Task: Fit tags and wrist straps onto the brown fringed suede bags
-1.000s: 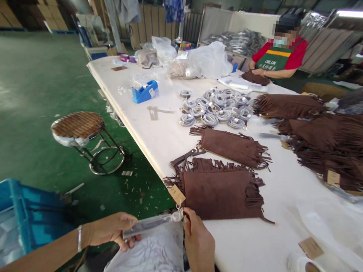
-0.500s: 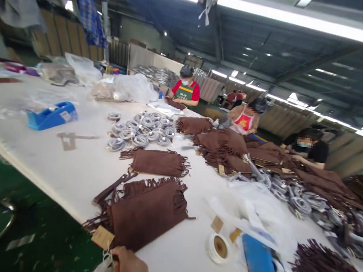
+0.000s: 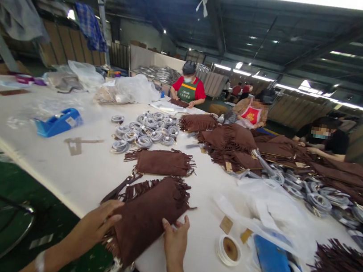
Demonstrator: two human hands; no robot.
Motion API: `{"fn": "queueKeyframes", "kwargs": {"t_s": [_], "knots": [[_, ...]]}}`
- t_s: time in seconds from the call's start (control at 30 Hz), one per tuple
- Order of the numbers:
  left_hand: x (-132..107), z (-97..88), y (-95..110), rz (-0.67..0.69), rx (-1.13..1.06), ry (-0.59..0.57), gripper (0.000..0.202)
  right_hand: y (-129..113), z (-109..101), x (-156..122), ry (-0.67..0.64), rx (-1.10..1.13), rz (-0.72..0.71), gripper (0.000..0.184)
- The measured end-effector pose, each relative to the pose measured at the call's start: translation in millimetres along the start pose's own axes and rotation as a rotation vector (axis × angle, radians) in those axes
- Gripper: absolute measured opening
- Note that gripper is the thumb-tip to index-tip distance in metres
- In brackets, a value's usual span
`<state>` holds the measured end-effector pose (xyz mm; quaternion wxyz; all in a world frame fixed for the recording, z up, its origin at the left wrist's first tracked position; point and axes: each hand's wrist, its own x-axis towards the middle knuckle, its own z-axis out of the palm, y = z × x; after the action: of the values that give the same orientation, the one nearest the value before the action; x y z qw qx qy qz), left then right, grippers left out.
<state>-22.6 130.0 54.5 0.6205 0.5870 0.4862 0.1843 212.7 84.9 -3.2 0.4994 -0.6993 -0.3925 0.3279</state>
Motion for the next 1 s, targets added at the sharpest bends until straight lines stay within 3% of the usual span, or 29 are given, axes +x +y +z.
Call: {"fn": "queueKeyframes", "kwargs": {"t_s": [0.07,0.13,0.2,0.27,0.47,0.57,0.7,0.87,1.0], "knots": [[19,-7.1,20,0.033,0.048,0.048,0.060,-2,18,3,-0.001,0.266,0.252,0.081],[36,-12.4,32,0.062,0.066,0.081,0.059,-9,26,5,-0.080,0.367,0.334,0.064],[46,-16.1,34,0.071,0.070,0.103,0.061,-21,26,5,-0.213,0.393,0.344,0.047],[49,-17.8,30,0.068,0.057,0.106,0.061,-36,21,1,-0.343,0.424,0.353,0.043],[35,-18.0,28,0.113,-0.142,0.071,0.053,-68,31,-27,-0.577,0.679,0.205,0.072],[24,-23.6,43,0.126,-0.197,0.068,0.055,-71,43,-30,-0.606,0.714,0.267,0.068],[9,-30.1,61,0.156,-0.203,-0.023,0.057,-81,45,-14,-0.514,0.703,0.269,0.063],[13,-29.4,74,0.208,-0.153,-0.017,0.044,-106,26,11,-0.453,0.663,0.207,0.063],[33,-31.5,99,0.283,-0.109,0.036,0.035,-127,4,25,-0.582,0.661,0.136,0.056]]}}
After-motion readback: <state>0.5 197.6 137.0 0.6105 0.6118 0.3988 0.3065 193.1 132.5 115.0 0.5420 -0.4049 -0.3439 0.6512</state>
